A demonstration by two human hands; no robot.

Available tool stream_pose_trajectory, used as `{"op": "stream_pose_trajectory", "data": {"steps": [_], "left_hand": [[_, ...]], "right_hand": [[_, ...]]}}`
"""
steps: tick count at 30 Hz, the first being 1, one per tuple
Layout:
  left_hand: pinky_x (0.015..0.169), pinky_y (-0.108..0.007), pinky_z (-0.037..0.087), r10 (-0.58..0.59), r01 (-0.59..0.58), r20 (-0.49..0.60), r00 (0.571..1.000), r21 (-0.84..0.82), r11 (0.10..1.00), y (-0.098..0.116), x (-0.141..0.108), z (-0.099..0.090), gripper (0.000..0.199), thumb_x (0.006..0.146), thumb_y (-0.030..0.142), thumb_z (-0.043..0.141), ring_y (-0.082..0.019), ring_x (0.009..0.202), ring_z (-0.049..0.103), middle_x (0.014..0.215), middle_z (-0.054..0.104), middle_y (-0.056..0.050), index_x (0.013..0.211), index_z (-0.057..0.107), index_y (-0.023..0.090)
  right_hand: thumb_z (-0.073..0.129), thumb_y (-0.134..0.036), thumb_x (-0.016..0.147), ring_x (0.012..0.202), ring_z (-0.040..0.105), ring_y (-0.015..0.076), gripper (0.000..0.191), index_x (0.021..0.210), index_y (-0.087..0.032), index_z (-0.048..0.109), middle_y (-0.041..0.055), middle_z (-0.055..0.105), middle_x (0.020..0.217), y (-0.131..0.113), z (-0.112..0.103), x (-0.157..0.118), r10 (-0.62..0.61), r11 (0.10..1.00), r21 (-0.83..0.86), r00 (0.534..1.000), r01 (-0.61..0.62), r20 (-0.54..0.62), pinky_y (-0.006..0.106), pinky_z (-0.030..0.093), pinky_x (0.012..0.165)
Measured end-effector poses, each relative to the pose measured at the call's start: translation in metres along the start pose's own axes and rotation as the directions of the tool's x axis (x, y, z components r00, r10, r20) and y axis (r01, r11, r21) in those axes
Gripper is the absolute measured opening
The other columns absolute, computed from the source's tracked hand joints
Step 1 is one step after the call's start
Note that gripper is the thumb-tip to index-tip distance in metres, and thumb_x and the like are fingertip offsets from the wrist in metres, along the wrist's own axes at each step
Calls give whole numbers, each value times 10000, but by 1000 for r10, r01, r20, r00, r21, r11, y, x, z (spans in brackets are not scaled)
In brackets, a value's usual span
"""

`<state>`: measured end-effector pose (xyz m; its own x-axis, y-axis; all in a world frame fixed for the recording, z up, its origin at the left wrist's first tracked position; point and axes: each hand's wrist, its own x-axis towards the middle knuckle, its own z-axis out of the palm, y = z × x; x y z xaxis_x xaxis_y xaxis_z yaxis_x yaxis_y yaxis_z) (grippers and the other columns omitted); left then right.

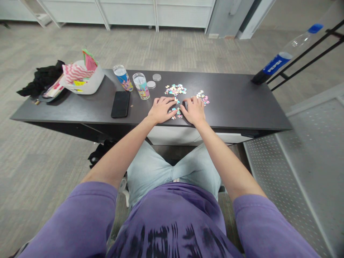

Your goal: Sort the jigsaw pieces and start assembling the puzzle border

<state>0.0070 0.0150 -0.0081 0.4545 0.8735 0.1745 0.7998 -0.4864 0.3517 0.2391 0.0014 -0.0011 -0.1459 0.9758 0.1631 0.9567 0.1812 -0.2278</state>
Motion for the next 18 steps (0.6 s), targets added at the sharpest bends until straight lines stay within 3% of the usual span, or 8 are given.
{"op": "stream_pose_trajectory", "data": {"steps": [5, 14, 18], "left_hand": [[1489, -689, 422, 10, -10, 25, 1000, -4, 1000, -1, 2, 1, 659, 1209, 489, 633, -449, 1772, 571, 1943, 678, -112, 1826, 727, 274], [1482, -676, 444, -76, 76, -20, 997, 27, 997, 2, 1, 2, 660, 1223, 489, 642, -462, 1768, 563, 1901, 669, -200, 1823, 700, 219], [1474, -659, 456, -151, 154, -48, 987, 53, 987, 3, 2, 3, 681, 1222, 456, 661, -471, 1746, 572, 1888, 648, -226, 1846, 668, 183]], "right_hand": [[581, -422, 1320, 1534, 630, 505, 497, 1704, -307, 874, 231, 753, 1615, 4, 1, 0, -84, 996, 40, 996, 84, -3, 689, 491, 1363], [617, -405, 1311, 1483, 642, 499, 423, 1564, -305, 942, 221, 780, 1553, 11, 9, 1, -139, 987, 70, 988, 143, -61, 689, 518, 1316], [649, -365, 1298, 1462, 657, 488, 437, 1633, -303, 922, 215, 782, 1543, 13, 10, 2, -158, 984, 76, 985, 164, -69, 668, 522, 1311]]}}
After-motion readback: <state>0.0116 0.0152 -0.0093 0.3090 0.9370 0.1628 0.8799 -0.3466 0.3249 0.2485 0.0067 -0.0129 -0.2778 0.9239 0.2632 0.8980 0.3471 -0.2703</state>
